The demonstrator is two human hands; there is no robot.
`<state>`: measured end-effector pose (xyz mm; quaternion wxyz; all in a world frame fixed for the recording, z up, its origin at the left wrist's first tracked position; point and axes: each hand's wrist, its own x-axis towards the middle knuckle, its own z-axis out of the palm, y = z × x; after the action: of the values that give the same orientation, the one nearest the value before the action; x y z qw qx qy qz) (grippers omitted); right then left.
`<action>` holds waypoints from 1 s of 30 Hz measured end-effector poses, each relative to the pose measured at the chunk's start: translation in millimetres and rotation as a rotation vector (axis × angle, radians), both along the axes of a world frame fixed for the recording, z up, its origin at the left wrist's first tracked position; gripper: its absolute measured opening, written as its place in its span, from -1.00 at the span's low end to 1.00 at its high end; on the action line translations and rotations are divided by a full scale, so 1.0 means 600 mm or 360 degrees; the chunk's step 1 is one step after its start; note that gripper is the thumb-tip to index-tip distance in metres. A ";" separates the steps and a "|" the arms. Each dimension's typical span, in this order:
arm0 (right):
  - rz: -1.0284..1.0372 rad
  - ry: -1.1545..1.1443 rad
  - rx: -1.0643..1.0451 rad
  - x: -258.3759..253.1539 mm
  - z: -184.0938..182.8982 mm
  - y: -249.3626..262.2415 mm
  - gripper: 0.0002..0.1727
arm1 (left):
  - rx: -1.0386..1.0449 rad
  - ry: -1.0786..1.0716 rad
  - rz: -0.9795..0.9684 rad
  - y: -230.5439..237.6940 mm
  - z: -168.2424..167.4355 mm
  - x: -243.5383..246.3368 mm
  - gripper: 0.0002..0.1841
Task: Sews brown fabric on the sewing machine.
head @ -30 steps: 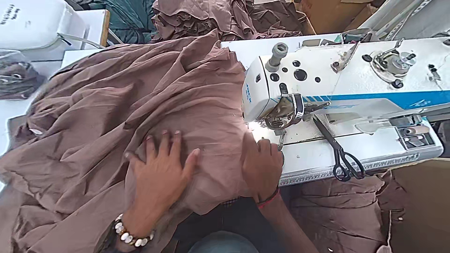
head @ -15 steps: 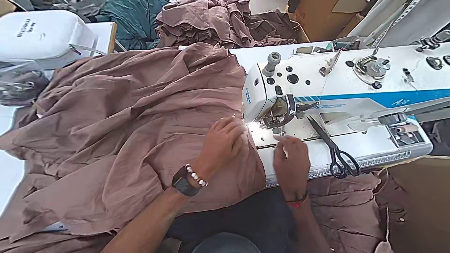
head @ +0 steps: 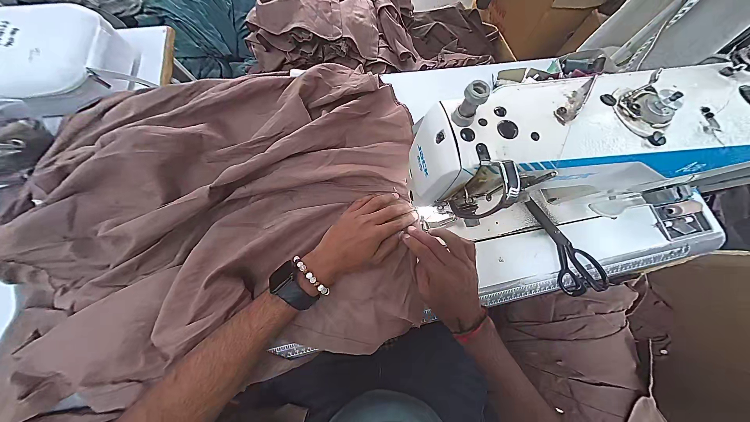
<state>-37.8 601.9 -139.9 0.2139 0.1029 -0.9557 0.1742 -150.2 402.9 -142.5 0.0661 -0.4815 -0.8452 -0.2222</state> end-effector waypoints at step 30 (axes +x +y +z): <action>-0.0456 -0.0753 -0.1464 0.130 0.089 -0.056 -0.41 | -0.0178 0.0147 0.0466 0.032 -0.003 0.078 -0.56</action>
<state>40.0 568.3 -86.6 0.0373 -0.1750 -0.8073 0.5624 -103.2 422.3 -144.5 0.1096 -0.3656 -0.9135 -0.1405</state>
